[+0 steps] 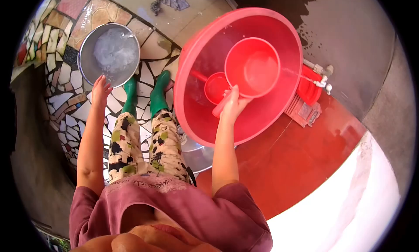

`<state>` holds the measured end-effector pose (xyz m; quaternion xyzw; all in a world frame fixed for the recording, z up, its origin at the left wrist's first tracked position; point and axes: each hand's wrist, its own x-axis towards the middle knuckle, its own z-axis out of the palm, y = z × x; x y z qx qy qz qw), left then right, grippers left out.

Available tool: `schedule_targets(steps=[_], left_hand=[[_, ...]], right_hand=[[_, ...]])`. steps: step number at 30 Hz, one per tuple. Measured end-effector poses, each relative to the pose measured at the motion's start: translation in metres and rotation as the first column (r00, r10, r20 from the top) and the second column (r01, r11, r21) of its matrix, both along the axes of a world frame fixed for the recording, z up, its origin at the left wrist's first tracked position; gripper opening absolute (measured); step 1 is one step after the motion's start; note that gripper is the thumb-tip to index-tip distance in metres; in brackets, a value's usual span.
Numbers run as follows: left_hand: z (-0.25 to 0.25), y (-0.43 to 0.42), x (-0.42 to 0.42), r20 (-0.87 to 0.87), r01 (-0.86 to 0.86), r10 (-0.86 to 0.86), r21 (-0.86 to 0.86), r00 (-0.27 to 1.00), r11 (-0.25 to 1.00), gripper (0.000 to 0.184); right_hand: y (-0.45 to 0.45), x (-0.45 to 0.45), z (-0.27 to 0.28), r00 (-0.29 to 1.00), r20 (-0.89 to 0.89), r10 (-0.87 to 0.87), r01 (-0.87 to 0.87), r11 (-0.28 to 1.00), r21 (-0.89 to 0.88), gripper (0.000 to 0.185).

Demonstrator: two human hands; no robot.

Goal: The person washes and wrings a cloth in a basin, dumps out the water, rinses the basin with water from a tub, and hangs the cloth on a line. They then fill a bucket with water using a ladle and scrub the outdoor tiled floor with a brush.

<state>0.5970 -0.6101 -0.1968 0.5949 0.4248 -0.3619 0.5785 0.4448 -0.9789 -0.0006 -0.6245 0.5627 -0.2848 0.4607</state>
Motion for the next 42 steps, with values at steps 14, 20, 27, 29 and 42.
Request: schedule_targets(steps=[14,20,27,29,42], left_hand=[[-0.019,-0.001,-0.053,-0.164,0.248,-0.229,0.112,0.96,0.962,0.049],[-0.03,-0.02,-0.067,-0.194,0.383,-0.359,0.108,0.913,0.917,0.047],[-0.029,-0.019,-0.073,-0.224,0.403,-0.381,0.062,0.897,0.913,0.047],[-0.019,-0.028,-0.065,-0.223,0.407,-0.382,0.08,0.897,0.91,0.045],[0.06,-0.103,-0.042,-0.059,0.367,-0.381,-0.172,0.922,0.914,0.044]], right_hand=[[-0.1,0.012,-0.254,0.503,-0.862,0.054,0.346,0.902,0.258,0.096],[-0.071,-0.026,-0.403,0.486,-0.864,-0.134,0.12,0.989,-0.086,0.086],[-0.077,-0.018,-0.332,0.911,0.17,-0.377,0.031,0.472,0.881,0.024],[-0.067,-0.016,-0.291,0.921,0.176,-0.348,0.03,0.513,0.858,0.023],[-0.005,-0.036,0.037,0.985,0.145,-0.093,-0.041,0.691,0.721,0.02]])
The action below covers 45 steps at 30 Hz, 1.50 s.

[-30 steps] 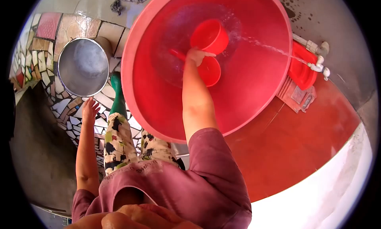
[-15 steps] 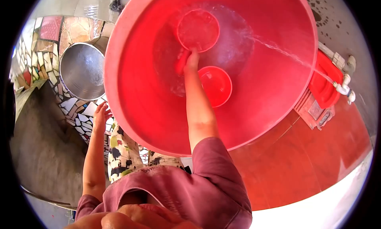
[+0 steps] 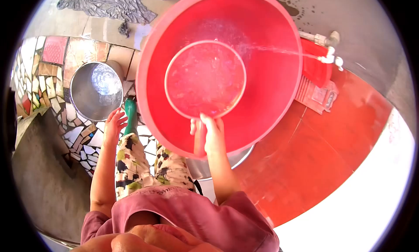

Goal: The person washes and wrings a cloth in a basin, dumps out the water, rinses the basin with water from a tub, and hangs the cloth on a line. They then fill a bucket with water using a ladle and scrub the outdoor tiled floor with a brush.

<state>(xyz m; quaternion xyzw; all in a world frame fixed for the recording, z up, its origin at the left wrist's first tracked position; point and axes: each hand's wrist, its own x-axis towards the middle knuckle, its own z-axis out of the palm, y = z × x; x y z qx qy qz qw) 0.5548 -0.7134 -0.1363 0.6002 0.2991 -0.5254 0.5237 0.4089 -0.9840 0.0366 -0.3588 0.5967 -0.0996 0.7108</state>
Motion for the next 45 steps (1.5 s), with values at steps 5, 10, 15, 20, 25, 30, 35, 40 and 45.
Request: schedule_targets(steps=[5,10,15,20,25,30,35,40,45], left_hand=[[0.065,-0.016,0.015,0.01,-0.006,0.008,-0.153,1.0,0.988,0.049],[0.107,-0.002,0.005,-0.141,-0.208,0.163,-0.42,0.977,0.883,0.072],[0.123,0.018,0.014,-0.303,-0.37,0.234,-0.551,0.924,0.748,0.057],[0.097,0.042,0.032,-0.298,-0.476,0.376,-0.439,0.877,0.762,0.052],[0.066,0.036,0.037,-0.272,-0.556,0.486,-0.465,0.831,0.689,0.044],[0.043,0.049,0.037,-0.305,-0.618,0.566,-0.592,0.766,0.517,0.033],[0.018,0.063,0.041,-0.614,-0.782,0.489,-0.529,0.62,0.329,0.019],[0.039,0.065,0.034,-0.727,-0.862,0.465,-0.407,0.506,0.302,0.025],[-0.012,0.097,-0.004,-0.711,-0.771,0.314,-0.52,0.63,0.368,0.028]], right_hand=[[0.049,0.016,0.074,0.991,-0.095,0.097,-0.106,0.99,-0.095,0.017],[0.098,0.036,0.065,0.965,0.013,0.261,-0.254,0.951,-0.178,0.027],[0.151,0.065,0.021,0.907,-0.072,0.414,-0.407,0.821,-0.401,0.072],[0.2,0.104,0.004,0.839,-0.103,0.534,-0.517,0.725,-0.456,0.088],[0.232,0.11,-0.016,0.663,-0.345,0.664,-0.696,0.377,-0.611,0.087],[0.249,0.111,-0.011,0.367,-0.383,0.848,-0.83,0.113,-0.546,0.084],[0.191,0.094,0.003,0.766,0.089,0.637,-0.542,0.714,-0.443,0.07],[0.048,0.019,-0.092,0.967,-0.211,0.143,-0.211,0.913,-0.348,0.038],[-0.025,-0.035,-0.281,0.924,-0.328,-0.197,0.239,0.967,0.092,0.073]])
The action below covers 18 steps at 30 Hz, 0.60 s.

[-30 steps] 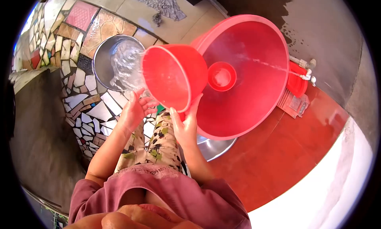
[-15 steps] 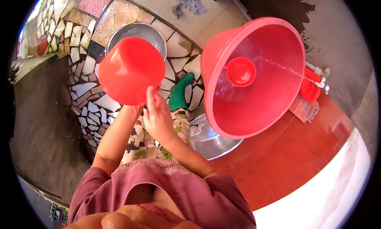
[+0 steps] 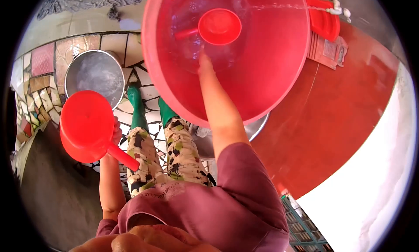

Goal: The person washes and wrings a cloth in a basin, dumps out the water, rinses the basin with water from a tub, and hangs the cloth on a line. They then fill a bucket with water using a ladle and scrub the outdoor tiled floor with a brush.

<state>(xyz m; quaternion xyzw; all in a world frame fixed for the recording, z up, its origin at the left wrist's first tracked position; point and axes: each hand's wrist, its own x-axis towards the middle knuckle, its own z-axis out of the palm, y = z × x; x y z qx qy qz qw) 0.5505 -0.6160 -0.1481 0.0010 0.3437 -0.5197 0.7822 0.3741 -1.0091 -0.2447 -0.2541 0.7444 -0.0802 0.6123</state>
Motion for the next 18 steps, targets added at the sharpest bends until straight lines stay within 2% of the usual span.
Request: schedule_targets(steps=[1,3,4,6,8,9,10,11,12,14,15,16,18], left_hand=[[-0.005,0.006,-0.006,0.002,0.03,-0.03,-0.017,1.0,0.999,0.028],[-0.003,0.009,-0.013,0.062,0.081,-0.082,0.024,0.995,0.996,0.029],[-0.002,0.007,-0.015,0.118,0.11,-0.118,0.069,0.986,0.992,0.029],[-0.002,0.003,-0.017,0.164,0.162,-0.173,0.079,0.971,0.984,0.029],[-0.005,0.001,-0.019,0.209,0.199,-0.216,0.096,0.954,0.975,0.03],[-0.007,0.001,-0.022,0.202,0.197,-0.221,0.136,0.954,0.971,0.03],[-0.007,0.0,-0.026,0.193,0.192,-0.225,0.173,0.955,0.966,0.03],[-0.009,-0.005,-0.029,0.201,0.18,-0.208,0.15,0.957,0.972,0.029],[-0.01,-0.007,-0.032,0.199,0.18,-0.209,0.153,0.957,0.972,0.029],[-0.012,-0.011,-0.035,0.174,0.155,-0.179,0.144,0.968,0.977,0.029],[-0.01,-0.014,-0.035,0.166,0.161,-0.187,0.157,0.968,0.974,0.028],[-0.005,-0.02,-0.034,0.169,0.165,-0.189,0.147,0.967,0.975,0.028],[0.006,-0.034,-0.031,0.186,0.164,-0.179,0.088,0.966,0.982,0.025]], right_hand=[[-0.004,0.006,-0.017,0.982,0.185,-0.04,0.046,0.999,-0.026,0.081],[-0.01,0.043,-0.034,0.983,0.103,-0.149,0.155,0.987,-0.051,0.091],[-0.011,0.061,-0.046,0.958,0.23,-0.169,0.194,0.977,-0.092,0.088],[-0.015,0.076,-0.086,0.915,0.354,-0.193,0.248,0.962,-0.117,0.085],[-0.019,0.083,-0.12,0.826,0.531,-0.189,0.24,0.97,-0.029,0.071],[-0.014,0.082,-0.131,0.826,0.527,-0.202,0.246,0.969,-0.015,0.071],[-0.009,0.084,-0.13,0.845,0.49,-0.216,0.313,0.942,-0.123,0.059],[-0.009,0.084,-0.125,0.861,0.453,-0.231,0.365,0.901,-0.235,0.048],[-0.007,0.077,-0.115,0.862,0.451,-0.232,0.365,0.901,-0.233,0.048],[-0.006,0.054,-0.058,0.658,0.694,-0.292,0.377,0.926,0.031,0.03],[-0.012,0.03,-0.048,0.602,0.753,-0.266,0.28,0.953,0.112,0.026],[-0.018,0.02,-0.023,0.6,0.756,-0.26,0.284,0.953,0.103,0.026],[-0.024,0.006,0.035,0.817,0.503,-0.282,0.224,0.959,0.175,0.028]])
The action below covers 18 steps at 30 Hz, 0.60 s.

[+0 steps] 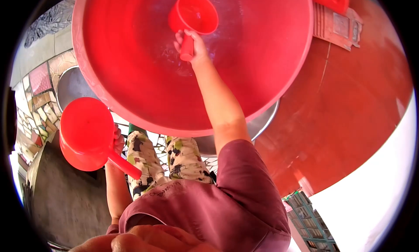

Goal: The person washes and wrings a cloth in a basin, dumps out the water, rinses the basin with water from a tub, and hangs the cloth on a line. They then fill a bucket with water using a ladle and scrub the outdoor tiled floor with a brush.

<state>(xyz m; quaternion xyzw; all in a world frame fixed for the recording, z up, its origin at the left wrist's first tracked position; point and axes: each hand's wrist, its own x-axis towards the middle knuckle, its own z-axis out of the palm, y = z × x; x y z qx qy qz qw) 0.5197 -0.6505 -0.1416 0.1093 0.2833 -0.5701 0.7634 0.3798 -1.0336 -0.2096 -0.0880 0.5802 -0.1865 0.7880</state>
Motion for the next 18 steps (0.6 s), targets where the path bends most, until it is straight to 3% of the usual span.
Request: schedule_targets(steps=[1,3,4,7,8,9,11,15,16,18], left_hand=[[0.013,-0.008,0.001,0.018,-0.025,0.024,0.035,1.0,0.999,0.024],[0.035,-0.018,0.006,0.045,-0.006,0.005,0.039,0.999,0.999,0.023],[0.045,-0.023,0.007,0.08,0.001,-0.005,0.049,0.997,0.999,0.022],[0.067,-0.025,0.015,0.15,0.087,-0.092,0.039,0.984,0.995,0.02],[0.075,-0.027,0.018,0.188,0.123,-0.125,0.024,0.974,0.992,0.021],[0.068,-0.021,0.019,0.116,0.07,-0.06,-0.085,0.991,0.994,0.024],[0.079,-0.026,0.023,0.133,0.087,-0.073,-0.1,0.988,0.991,0.024],[0.113,-0.057,0.021,0.212,0.171,-0.161,-0.032,0.964,0.985,0.023],[0.121,-0.067,0.017,0.234,0.198,-0.19,-0.012,0.953,0.98,0.023],[0.134,-0.083,0.011,0.27,0.249,-0.25,0.039,0.93,0.968,0.023]], right_hand=[[-0.005,-0.013,0.016,1.0,-0.001,-0.008,0.008,1.0,-0.011,0.028],[-0.008,-0.041,0.043,0.943,0.281,0.179,-0.201,0.978,0.049,0.029],[-0.006,-0.048,0.065,0.944,0.282,0.169,-0.188,0.981,0.04,0.029],[0.003,-0.057,0.134,0.928,-0.081,0.365,-0.372,0.88,-0.295,0.034],[0.005,-0.065,0.146,0.935,-0.079,0.346,-0.353,0.884,-0.308,0.034],[0.007,-0.072,0.158,0.925,-0.168,0.341,-0.38,0.825,-0.419,0.032],[0.017,-0.091,0.188,0.908,-0.314,0.277,-0.41,0.739,-0.534,0.026],[0.046,-0.14,0.257,0.956,-0.286,-0.062,-0.154,0.724,-0.672,0.025],[0.057,-0.162,0.269,0.961,-0.217,-0.171,-0.032,0.711,-0.702,0.028],[0.08,-0.215,0.275,0.939,0.1,-0.328,0.297,0.631,-0.717,0.035]])
